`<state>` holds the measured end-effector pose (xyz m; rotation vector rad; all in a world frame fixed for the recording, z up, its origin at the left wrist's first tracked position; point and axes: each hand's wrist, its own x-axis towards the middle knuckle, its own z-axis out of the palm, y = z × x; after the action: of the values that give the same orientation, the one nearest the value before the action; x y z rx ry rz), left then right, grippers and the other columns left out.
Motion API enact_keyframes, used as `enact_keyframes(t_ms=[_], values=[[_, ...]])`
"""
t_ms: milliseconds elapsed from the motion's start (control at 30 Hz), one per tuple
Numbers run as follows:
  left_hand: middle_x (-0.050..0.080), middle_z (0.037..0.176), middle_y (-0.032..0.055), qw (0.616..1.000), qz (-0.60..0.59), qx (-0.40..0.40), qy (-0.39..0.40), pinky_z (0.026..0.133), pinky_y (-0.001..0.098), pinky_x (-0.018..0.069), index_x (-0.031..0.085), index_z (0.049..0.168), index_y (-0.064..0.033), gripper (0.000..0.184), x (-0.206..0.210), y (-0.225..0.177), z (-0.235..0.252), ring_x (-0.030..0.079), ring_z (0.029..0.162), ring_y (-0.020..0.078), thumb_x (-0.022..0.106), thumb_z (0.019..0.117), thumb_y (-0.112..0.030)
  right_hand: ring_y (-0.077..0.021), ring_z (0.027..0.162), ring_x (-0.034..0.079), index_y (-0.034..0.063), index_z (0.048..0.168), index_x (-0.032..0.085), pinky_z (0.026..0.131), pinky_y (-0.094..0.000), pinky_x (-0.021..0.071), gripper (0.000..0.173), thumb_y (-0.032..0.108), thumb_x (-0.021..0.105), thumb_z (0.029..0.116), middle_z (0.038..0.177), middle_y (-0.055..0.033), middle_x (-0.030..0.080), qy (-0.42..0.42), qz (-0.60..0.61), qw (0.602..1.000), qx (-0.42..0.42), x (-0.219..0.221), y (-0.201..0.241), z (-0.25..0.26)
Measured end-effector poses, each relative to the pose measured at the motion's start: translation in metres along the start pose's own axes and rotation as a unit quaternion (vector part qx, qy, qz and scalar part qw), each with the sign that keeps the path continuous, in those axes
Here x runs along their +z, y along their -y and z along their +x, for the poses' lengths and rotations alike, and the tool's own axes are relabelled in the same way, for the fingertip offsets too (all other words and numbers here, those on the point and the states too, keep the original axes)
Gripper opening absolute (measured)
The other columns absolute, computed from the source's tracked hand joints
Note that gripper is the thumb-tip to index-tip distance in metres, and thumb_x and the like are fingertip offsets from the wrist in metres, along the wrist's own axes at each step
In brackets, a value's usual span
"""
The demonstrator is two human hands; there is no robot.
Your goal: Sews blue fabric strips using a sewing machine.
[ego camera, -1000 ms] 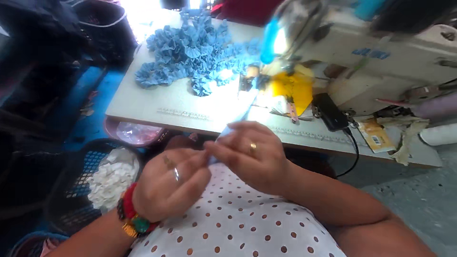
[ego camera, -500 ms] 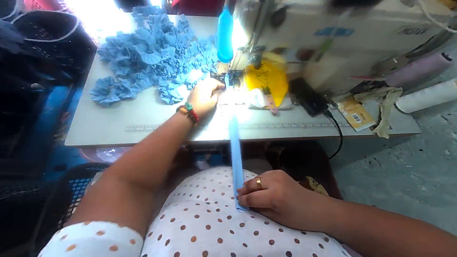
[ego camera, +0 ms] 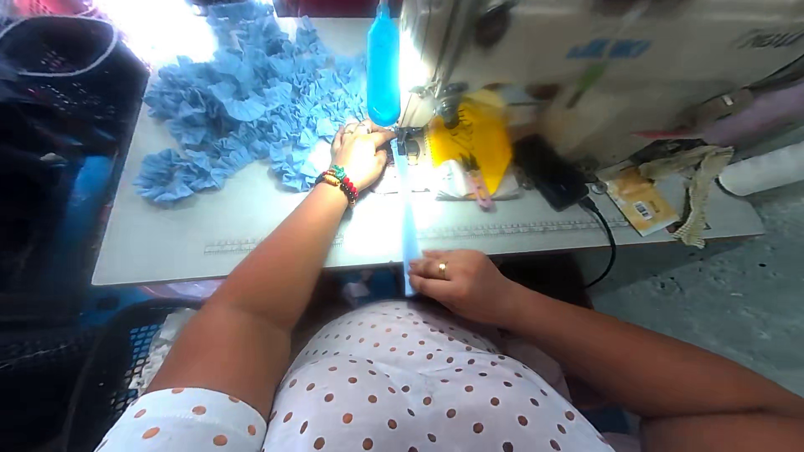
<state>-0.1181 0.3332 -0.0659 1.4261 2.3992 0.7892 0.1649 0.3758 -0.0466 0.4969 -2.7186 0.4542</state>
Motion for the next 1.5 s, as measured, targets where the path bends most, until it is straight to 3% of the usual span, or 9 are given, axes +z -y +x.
enact_keyframes(t_ms=[267,400,667,867,1000,1133,1233,1400,1500], values=[[0.058,0.146,0.0049,1.000,0.000,-0.006,-0.010,0.120,0.0614,0.0197,0.067,0.137,-0.0250,0.042,0.005,0.004,0.003,0.043,0.144,0.0301,0.048,0.0995,-0.019,-0.0263,0.107,0.075,0.0058,0.096,0.078,0.098,-0.0441,0.0587,0.019,0.003,0.060,0.0933,0.105,-0.0126,0.078,-0.029,-0.064,0.997,0.040,0.009,-0.040,0.026],[0.056,0.148,0.0046,1.000,0.003,-0.013,-0.011,0.121,0.0607,0.0183,0.065,0.139,-0.0252,0.043,0.006,0.004,0.004,0.043,0.145,0.0282,0.047,0.1001,-0.022,-0.0314,0.118,0.070,0.0049,0.103,0.078,0.107,-0.0541,0.0510,0.025,0.019,0.058,0.1010,0.112,-0.0140,0.076,-0.025,-0.093,0.992,0.084,0.016,-0.056,0.037],[0.054,0.150,0.0045,1.000,0.009,-0.020,-0.004,0.122,0.0608,0.0171,0.065,0.139,-0.0225,0.043,0.007,0.004,0.005,0.039,0.147,0.0278,0.045,0.1017,-0.026,-0.0377,0.153,0.031,0.0088,0.135,0.067,0.123,-0.0676,0.0134,0.058,0.053,0.045,0.1041,0.150,-0.0150,0.056,0.076,-0.149,0.958,0.231,0.011,-0.074,0.066],[0.053,0.151,0.0045,1.000,0.001,-0.031,-0.002,0.121,0.0598,0.0182,0.063,0.140,-0.0224,0.043,0.004,0.002,0.004,0.039,0.147,0.0262,0.044,0.1023,-0.029,-0.0364,0.159,0.012,0.0146,0.154,0.050,0.122,-0.0702,0.0019,0.073,0.064,0.037,0.1018,0.165,-0.0126,0.038,0.108,-0.150,0.930,0.317,0.013,-0.075,0.077],[0.055,0.149,0.0055,0.999,-0.002,-0.033,-0.020,0.121,0.0598,0.0196,0.061,0.142,-0.0199,0.046,0.005,0.000,0.002,0.041,0.146,0.0268,0.047,0.1001,-0.030,-0.0371,0.157,0.021,0.0124,0.143,0.061,0.124,-0.0657,0.0082,0.063,0.057,0.044,0.1027,0.159,-0.0126,0.045,0.055,-0.151,0.940,0.301,0.018,-0.076,0.072],[0.031,0.165,0.0170,0.999,-0.012,-0.002,-0.042,0.123,0.0601,0.0182,0.030,0.160,-0.0123,0.089,0.003,0.004,0.000,0.025,0.154,0.0364,0.070,0.0852,-0.040,-0.0389,0.146,0.042,0.0134,0.119,0.076,0.122,-0.0613,0.0263,0.032,0.032,0.058,0.1006,0.141,-0.0137,0.063,-0.088,-0.123,0.963,0.225,0.016,-0.077,0.062],[0.021,0.169,0.0179,0.998,0.018,0.058,0.014,0.125,0.0614,0.0053,0.038,0.157,-0.0079,0.088,-0.006,0.019,0.014,0.011,0.158,0.0371,0.072,0.0848,-0.046,-0.0391,0.142,0.045,0.0107,0.116,0.076,0.119,-0.0583,0.0336,0.024,0.020,0.062,0.0986,0.136,-0.0167,0.063,-0.200,-0.074,0.952,0.218,-0.007,-0.066,0.046],[0.053,0.148,0.0169,0.991,0.024,0.132,-0.009,0.121,0.0661,0.0169,0.066,0.132,-0.0174,0.060,0.007,0.054,0.054,0.035,0.148,0.0398,0.067,0.0855,-0.056,-0.0234,0.126,0.056,0.0038,0.116,0.070,0.106,-0.0401,0.0477,0.021,0.017,0.063,0.1010,0.127,-0.0152,0.061,-0.384,-0.198,0.867,0.249,-0.094,-0.086,-0.024],[0.067,0.126,0.0187,0.971,0.044,0.210,-0.106,0.112,0.0654,0.0309,0.075,0.111,-0.0123,0.036,0.013,0.049,0.059,0.055,0.129,0.0414,0.060,0.0931,-0.040,-0.0170,0.112,0.062,-0.0061,0.124,0.055,0.094,-0.0312,0.0543,0.031,0.018,0.056,0.1049,0.122,-0.0151,0.060,-0.459,-0.272,0.791,0.299,-0.166,-0.128,-0.080]])
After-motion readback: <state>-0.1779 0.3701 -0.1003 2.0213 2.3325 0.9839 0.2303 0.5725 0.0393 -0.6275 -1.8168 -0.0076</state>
